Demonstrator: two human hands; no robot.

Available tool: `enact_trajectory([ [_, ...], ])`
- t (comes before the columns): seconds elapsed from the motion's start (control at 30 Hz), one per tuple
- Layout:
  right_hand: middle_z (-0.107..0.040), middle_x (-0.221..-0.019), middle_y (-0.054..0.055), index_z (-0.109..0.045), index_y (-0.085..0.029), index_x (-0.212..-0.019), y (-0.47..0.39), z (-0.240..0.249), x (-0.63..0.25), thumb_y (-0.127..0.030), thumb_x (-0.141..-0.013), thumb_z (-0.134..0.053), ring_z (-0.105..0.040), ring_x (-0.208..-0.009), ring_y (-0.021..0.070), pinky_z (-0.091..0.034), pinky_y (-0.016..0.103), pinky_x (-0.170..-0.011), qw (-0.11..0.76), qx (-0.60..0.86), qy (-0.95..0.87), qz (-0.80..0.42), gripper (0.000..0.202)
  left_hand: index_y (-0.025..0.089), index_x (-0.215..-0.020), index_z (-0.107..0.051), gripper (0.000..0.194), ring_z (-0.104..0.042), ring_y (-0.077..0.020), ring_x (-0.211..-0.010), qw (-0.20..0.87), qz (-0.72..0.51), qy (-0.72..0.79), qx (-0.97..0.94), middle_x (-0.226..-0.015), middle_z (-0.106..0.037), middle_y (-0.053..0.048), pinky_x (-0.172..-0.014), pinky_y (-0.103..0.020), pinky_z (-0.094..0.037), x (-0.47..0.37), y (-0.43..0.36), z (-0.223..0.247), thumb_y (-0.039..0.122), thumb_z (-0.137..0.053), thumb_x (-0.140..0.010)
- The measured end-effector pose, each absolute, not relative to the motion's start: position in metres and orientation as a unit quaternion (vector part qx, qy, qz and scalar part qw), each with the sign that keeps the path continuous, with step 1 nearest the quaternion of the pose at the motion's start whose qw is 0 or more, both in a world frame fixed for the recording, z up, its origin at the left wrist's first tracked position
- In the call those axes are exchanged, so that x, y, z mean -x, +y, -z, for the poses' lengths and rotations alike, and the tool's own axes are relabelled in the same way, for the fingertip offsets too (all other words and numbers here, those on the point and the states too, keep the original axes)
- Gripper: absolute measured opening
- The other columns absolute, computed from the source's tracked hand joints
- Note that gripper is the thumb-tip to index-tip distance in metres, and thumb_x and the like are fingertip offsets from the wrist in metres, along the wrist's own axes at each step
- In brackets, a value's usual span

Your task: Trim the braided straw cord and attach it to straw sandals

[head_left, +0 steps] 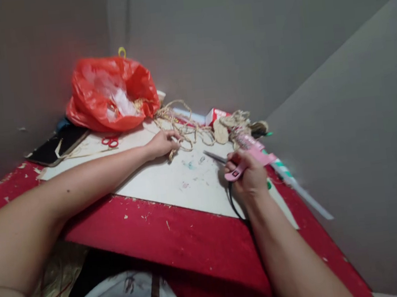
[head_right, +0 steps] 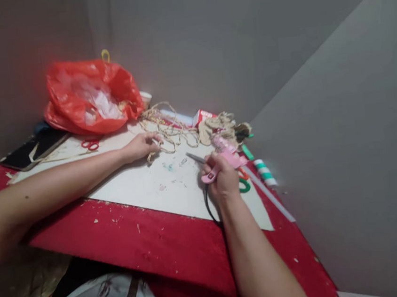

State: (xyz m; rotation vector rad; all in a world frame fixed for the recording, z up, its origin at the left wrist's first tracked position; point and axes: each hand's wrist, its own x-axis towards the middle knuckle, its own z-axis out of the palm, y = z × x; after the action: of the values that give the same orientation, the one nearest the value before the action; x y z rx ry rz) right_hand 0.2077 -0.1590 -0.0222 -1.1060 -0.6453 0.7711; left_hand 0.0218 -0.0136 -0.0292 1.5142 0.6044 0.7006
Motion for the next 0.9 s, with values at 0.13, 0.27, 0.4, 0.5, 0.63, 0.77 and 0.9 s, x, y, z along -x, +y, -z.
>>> enact_trajectory([
  [0.13, -0.053, -0.060, -0.005, -0.052, -0.017, -0.065, -0.157, 0.022, -0.207, -0.032, -0.059, -0.069, -0.037, -0.040, 0.0028, -0.033, 0.017, -0.037, 0.728, 0.489, -0.290, -0.384, 0.024, 0.011, -0.078, -0.058, 0.015, -0.045, -0.0079, -0.036, 0.636, -0.287, 0.293, -0.654, -0.046, -0.055, 0.002, -0.039, -0.019, -0.032, -0.014, -0.017, 0.027, 0.003, -0.063, -0.067],
  [0.27, -0.054, -0.061, -0.005, -0.052, -0.016, -0.065, -0.157, 0.024, -0.206, -0.034, -0.060, -0.070, -0.038, -0.040, 0.0029, -0.034, 0.017, -0.037, 0.724, 0.476, -0.311, -0.391, 0.026, 0.012, -0.081, -0.056, 0.015, -0.042, -0.0069, -0.035, 0.610, -0.340, 0.281, -0.658, -0.043, -0.050, 0.006, -0.038, -0.017, -0.031, -0.011, -0.023, 0.034, 0.007, -0.061, -0.068],
  [0.4, -0.054, -0.062, -0.005, -0.053, -0.017, -0.066, -0.157, 0.025, -0.207, -0.034, -0.063, -0.069, -0.039, -0.041, 0.0033, -0.035, 0.017, -0.038, 0.724, 0.470, -0.325, -0.387, 0.025, 0.013, -0.079, -0.056, 0.014, -0.042, -0.0057, -0.035, 0.601, -0.355, 0.260, -0.667, -0.045, -0.050, 0.006, -0.037, -0.016, -0.032, -0.009, -0.024, 0.042, 0.011, -0.064, -0.067],
  [0.5, -0.054, -0.061, -0.005, -0.053, -0.017, -0.066, -0.157, 0.024, -0.206, -0.035, -0.064, -0.069, -0.038, -0.041, 0.0033, -0.034, 0.017, -0.038, 0.718, 0.466, -0.334, -0.395, 0.023, 0.013, -0.080, -0.057, 0.016, -0.042, -0.0061, -0.035, 0.601, -0.350, 0.251, -0.673, -0.045, -0.050, 0.006, -0.037, -0.017, -0.033, -0.006, -0.023, 0.042, 0.015, -0.065, -0.067],
  [0.63, -0.047, -0.050, -0.006, -0.054, -0.018, -0.064, -0.157, 0.021, -0.202, -0.035, -0.066, -0.068, -0.037, -0.039, 0.0049, -0.031, 0.017, -0.036, 0.699, 0.472, -0.347, -0.410, 0.022, 0.013, -0.081, -0.057, 0.016, -0.042, -0.0066, -0.033, 0.598, -0.337, 0.249, -0.684, -0.045, -0.050, 0.006, -0.035, -0.017, -0.033, -0.006, -0.022, 0.039, 0.016, -0.065, -0.067],
  [0.77, -0.045, -0.045, -0.006, -0.055, -0.017, -0.062, -0.156, 0.020, -0.200, -0.035, -0.068, -0.066, -0.038, -0.040, 0.0058, -0.032, 0.017, -0.038, 0.696, 0.480, -0.353, -0.401, 0.021, 0.013, -0.079, -0.057, 0.016, -0.040, -0.0063, -0.033, 0.594, -0.323, 0.247, -0.694, -0.045, -0.050, 0.006, -0.034, -0.017, -0.031, -0.011, -0.019, 0.037, 0.018, -0.066, -0.067],
  [0.9, -0.046, -0.045, -0.005, -0.056, -0.017, -0.062, -0.155, 0.019, -0.200, -0.037, -0.069, -0.065, -0.039, -0.040, 0.0062, -0.032, 0.018, -0.038, 0.701, 0.491, -0.353, -0.378, 0.023, 0.013, -0.085, -0.056, 0.021, -0.040, -0.0060, -0.034, 0.598, -0.304, 0.235, -0.703, -0.047, -0.048, 0.006, -0.035, -0.017, -0.032, -0.013, -0.014, 0.037, 0.023, -0.066, -0.070],
])
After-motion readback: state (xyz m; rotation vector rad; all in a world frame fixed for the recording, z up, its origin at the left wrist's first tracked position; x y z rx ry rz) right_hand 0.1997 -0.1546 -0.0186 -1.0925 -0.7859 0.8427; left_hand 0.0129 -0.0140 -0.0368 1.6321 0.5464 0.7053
